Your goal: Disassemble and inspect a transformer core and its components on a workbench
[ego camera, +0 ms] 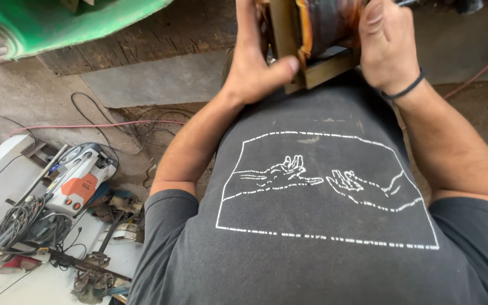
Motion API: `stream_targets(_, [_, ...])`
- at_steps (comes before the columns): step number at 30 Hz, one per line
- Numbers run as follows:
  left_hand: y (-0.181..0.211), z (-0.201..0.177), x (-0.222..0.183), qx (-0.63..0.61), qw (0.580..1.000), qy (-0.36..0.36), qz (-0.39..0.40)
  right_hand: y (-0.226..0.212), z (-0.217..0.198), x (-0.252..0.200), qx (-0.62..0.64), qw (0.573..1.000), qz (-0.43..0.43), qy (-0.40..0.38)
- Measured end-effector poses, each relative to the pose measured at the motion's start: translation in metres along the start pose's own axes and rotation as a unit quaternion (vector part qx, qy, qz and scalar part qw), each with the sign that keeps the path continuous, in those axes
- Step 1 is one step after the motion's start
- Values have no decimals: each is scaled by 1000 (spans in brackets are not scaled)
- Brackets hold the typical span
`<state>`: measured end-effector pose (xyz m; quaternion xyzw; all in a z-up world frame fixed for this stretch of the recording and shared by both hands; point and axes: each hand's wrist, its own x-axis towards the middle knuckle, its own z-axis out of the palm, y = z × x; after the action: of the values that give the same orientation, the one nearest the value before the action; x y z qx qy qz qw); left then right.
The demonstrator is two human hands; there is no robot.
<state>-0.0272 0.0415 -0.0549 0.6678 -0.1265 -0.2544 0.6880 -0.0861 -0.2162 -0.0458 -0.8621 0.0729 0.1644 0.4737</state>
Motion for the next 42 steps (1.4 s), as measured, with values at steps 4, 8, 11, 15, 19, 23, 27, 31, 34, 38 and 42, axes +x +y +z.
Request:
stream_targets(4, [-5, -2, 4, -97, 994, 52, 7, 0, 12, 1, 187, 981, -3, 52])
stream_targets(8, [22, 6, 13, -119, 987, 108, -16, 19, 26, 11, 235, 970, 21, 55])
stream_targets(11, [22, 14, 8, -21, 987, 150, -47, 13, 33, 14, 347, 935, 73, 28])
stream_targets(15, [35, 17, 5, 132, 982, 130, -45, 15, 35, 12, 348, 932, 88, 43])
stream_targets(19, [32, 15, 9, 132, 985, 107, 30, 10, 27, 14, 286, 954, 86, 29])
stream_targets(23, [19, 10, 16, 160, 980, 108, 36, 27, 24, 17, 384, 916, 110, 21])
stream_targets(27, [-2, 8, 14, 115, 986, 121, 8, 15, 26, 10, 263, 959, 71, 77])
stream_targets(31, [6, 7, 15, 68, 989, 133, -15, 17, 38, 8, 204, 970, -8, 129])
stream_targets(34, [15, 11, 17, 74, 987, 142, -29, 18, 43, 2, 213, 959, -33, 182])
stream_targets(38, [24, 8, 18, 65, 990, 124, 6, 7, 33, 8, 210, 961, -29, 176])
stream_targets(42, [26, 4, 12, 96, 988, 118, 37, 3, 24, 17, 281, 958, 25, 49])
